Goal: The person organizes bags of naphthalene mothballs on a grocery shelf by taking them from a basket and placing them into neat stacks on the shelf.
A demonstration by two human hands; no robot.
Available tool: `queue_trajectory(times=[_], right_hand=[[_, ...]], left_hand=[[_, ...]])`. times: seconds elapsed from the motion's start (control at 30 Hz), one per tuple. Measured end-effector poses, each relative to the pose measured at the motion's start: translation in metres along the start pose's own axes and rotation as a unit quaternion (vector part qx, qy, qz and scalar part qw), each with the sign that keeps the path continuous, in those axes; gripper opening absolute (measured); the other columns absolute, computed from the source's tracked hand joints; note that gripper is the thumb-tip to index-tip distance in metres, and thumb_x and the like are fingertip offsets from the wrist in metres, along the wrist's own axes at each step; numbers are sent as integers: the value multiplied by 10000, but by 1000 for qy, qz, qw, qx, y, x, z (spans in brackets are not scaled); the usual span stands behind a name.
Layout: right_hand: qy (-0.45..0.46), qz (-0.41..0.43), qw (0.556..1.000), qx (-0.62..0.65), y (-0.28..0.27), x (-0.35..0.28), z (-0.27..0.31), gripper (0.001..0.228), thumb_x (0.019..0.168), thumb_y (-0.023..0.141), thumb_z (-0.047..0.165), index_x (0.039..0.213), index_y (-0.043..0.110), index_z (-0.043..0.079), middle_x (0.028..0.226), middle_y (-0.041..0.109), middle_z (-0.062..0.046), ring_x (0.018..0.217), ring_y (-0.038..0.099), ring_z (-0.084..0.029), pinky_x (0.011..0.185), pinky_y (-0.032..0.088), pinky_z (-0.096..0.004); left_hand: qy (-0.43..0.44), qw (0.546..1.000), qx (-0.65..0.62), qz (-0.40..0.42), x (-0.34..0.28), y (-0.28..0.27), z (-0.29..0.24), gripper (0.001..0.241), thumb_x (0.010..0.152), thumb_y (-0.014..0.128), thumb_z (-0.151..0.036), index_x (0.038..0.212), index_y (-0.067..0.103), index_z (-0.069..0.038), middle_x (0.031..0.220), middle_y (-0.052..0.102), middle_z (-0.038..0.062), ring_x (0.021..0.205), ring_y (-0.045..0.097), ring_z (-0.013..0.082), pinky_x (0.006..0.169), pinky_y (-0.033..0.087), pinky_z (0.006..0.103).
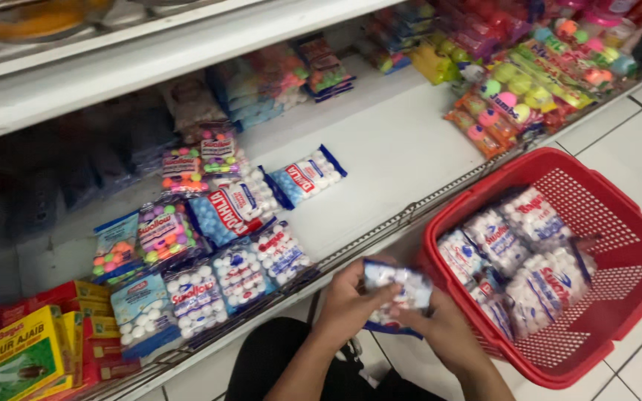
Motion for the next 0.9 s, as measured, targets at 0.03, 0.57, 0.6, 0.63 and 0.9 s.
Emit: queue_trajectory(times=[0.03, 0.57, 0.6, 0.63, 0.9], right_hand=[[0, 2, 1000, -3, 6, 0, 9, 316, 701, 736, 5, 1012, 679, -7, 874, 717, -122, 769, 624, -200, 699, 495, -304], [-63, -12, 997, 53, 41, 68, 109, 244, 759, 662, 84, 979, 628, -16, 902, 695, -148, 747, 641, -221, 669, 515, -320], [-89, 6, 996, 23, 46, 75, 117, 200, 809, 650, 147, 952, 650, 8, 869, 699, -111, 720, 637, -182, 654, 509, -293], [-89, 7, 996, 23, 49, 83, 120, 200, 809, 650, 147, 952, 650, 8, 869, 699, -111, 720, 637, -182, 654, 509, -293], [-110, 105, 969, -193, 87, 131, 121, 243, 764, 708, 210, 926, 595, 68, 833, 658, -17, 756, 568, -110, 674, 454, -252]], left_hand=[[1, 1000, -2, -2, 4, -3, 4, 346, 688, 735, -97, 1028, 683, -134, 926, 719, 47, 820, 659, 117, 676, 530, 217], [410, 891, 15, -195, -41, -41, -69, 284, 904, 479, -155, 1133, 515, 9, 1203, 578, 185, 1136, 575, 264, 877, 522, 328], [422, 882, 36, -204, -43, -40, -70, 266, 894, 482, -116, 1126, 524, 8, 1182, 592, 172, 1105, 595, 257, 855, 533, 322], [422, 882, 36, -206, -43, -40, -70, 266, 894, 482, -116, 1126, 524, 8, 1182, 592, 172, 1105, 595, 257, 855, 533, 322], [433, 872, 79, -215, -47, -38, -83, 168, 884, 481, -93, 1009, 569, -25, 1017, 630, 116, 847, 604, 195, 781, 492, 289]])
Point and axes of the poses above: each hand's wrist, its own x-axis towards the middle knuckle, its own y-axis out of the palm, z = x × y, the point moved 7 cm from there along x, towards the middle knuckle
